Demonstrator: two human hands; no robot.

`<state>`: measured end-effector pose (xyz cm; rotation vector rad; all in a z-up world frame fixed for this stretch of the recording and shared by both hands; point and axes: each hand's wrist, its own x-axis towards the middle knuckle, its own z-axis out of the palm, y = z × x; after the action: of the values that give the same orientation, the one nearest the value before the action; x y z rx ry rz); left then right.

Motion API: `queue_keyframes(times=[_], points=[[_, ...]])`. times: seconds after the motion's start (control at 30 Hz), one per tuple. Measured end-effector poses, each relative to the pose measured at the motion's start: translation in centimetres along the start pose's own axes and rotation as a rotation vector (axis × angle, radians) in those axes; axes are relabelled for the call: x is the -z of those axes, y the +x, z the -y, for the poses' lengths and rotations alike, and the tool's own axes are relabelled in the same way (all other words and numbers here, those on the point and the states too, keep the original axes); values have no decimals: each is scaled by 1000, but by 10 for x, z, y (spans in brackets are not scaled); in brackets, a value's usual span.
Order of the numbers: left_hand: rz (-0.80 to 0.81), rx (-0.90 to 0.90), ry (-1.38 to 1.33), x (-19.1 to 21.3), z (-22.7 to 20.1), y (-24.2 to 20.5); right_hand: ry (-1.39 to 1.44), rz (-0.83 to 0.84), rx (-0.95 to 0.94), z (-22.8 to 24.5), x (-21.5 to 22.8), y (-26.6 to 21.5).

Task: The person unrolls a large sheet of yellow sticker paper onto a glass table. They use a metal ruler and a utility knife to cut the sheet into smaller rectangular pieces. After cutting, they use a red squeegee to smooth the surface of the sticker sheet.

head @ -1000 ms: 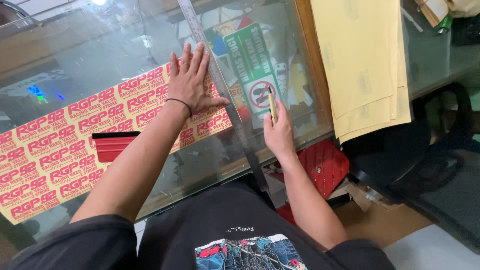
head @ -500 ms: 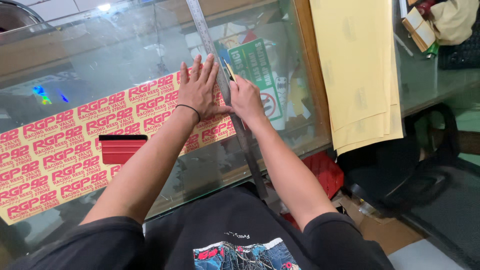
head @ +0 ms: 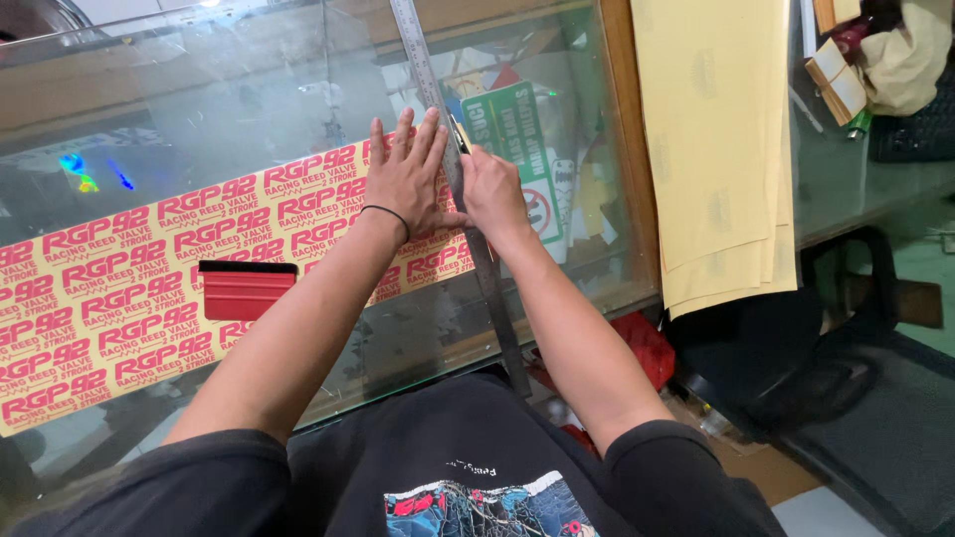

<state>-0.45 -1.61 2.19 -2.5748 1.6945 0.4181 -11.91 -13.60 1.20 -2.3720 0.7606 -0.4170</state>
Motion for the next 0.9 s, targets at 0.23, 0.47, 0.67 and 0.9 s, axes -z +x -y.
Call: queue_keyframes(times=[0.23, 0.47, 0.67, 0.9], points=[[-2, 10, 32, -15, 4, 10, -22, -8, 57, -7, -6, -6], [-141, -19, 119, -33, 4, 14, -51, 132, -35, 1, 10, -38], [-93, 9, 189, -28, 2, 15, -56, 158, -38, -1, 19, -67], [-81, 22, 216, -26, 0, 15, -52, 160, -55, -9, 23, -108]])
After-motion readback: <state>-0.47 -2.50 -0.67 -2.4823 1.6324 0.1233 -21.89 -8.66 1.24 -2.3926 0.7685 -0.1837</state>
